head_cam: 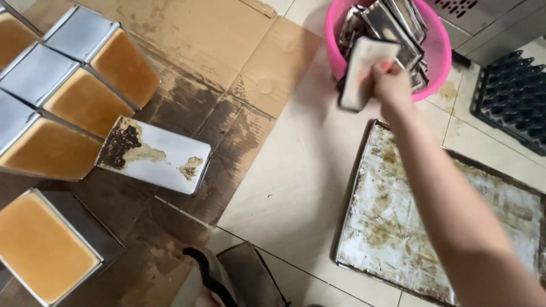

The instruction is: Unmolding freshly baked loaves of bread from metal tins using oven mitts.

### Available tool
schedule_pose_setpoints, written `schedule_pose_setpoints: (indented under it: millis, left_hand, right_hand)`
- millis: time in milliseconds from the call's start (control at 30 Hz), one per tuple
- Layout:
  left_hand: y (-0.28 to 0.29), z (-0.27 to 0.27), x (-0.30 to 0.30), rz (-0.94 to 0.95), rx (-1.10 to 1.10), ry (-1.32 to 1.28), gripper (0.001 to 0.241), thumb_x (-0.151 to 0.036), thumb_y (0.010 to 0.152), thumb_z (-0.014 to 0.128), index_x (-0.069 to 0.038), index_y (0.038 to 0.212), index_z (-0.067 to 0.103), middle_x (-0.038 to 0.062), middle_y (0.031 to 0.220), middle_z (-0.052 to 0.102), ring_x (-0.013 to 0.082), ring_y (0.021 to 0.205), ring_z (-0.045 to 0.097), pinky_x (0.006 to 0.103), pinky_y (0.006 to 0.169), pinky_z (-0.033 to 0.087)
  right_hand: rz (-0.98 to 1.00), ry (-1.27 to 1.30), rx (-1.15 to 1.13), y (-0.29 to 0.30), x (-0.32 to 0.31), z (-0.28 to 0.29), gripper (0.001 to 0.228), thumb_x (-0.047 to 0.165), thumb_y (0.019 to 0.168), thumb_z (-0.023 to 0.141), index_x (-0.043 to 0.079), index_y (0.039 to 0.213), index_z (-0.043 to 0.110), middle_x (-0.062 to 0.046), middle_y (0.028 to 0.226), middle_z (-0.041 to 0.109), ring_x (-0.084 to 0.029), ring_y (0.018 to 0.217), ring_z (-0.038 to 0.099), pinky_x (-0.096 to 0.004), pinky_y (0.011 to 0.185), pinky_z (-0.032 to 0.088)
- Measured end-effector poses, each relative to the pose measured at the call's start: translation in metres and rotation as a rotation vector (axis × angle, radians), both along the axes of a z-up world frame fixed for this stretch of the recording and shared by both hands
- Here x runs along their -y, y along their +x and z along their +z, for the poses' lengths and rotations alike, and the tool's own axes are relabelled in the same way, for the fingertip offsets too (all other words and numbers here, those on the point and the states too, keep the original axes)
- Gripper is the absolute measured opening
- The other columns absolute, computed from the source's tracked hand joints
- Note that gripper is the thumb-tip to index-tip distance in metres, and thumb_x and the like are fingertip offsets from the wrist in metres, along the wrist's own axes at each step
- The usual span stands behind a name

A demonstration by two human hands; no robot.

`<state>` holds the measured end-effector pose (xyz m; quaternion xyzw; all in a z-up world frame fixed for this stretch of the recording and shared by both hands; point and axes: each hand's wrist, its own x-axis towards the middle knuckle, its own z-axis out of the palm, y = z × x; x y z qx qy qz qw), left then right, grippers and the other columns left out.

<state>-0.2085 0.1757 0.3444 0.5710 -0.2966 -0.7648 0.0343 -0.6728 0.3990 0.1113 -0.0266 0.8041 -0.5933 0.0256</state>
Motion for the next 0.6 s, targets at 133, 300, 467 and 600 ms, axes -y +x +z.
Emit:
schedule_pose_setpoints:
  millis: [133,300,467,600]
  left_hand:
    - [0.032,-0.241,-0.004,0.189,-0.059,0.036,0.049,-0.047,0.116,0.050,-0.002,0.130,0.061,0.009,0.086,0.043,0.0205,0.073,0.040,0.0402,0.068,0.036]
    - [0.051,-0.330,0.032,0.388,-0.031,-0.107,0.042,-0.044,0.112,0.048,-0.006,0.128,0.059,0.005,0.092,0.049,0.0182,0.079,0.046,0.0388,0.071,0.040]
    - [-0.030,-0.306,0.080,0.326,0.150,-0.340,0.036,-0.039,0.103,0.048,-0.010,0.119,0.058,0.007,0.113,0.065,0.0223,0.105,0.059,0.0407,0.090,0.049]
    - [-0.066,-0.369,0.113,0.311,0.072,-0.724,0.042,-0.038,0.103,0.047,0.002,0.112,0.053,0.021,0.108,0.069,0.0299,0.100,0.065,0.0412,0.091,0.051]
  right_hand:
    - [0.229,0.025,-0.007,0.084,0.027,-0.027,0.017,0.015,0.109,0.059,0.003,0.099,0.065,0.002,0.081,0.065,-0.009,0.071,0.059,-0.028,0.063,0.049]
    - [0.525,0.055,-0.062,0.200,0.107,0.011,0.010,0.015,0.105,0.059,0.005,0.102,0.056,0.001,0.086,0.067,-0.009,0.078,0.065,-0.027,0.068,0.053]
    - [0.842,0.145,-0.125,0.218,0.231,0.021,0.017,0.018,0.104,0.061,0.005,0.096,0.055,-0.007,0.079,0.065,-0.016,0.071,0.063,-0.031,0.063,0.052]
    - [1.012,0.463,-0.413,0.221,0.319,-0.054,0.028,0.028,0.100,0.062,0.000,0.104,0.063,-0.025,0.099,0.067,-0.043,0.092,0.065,-0.049,0.082,0.051]
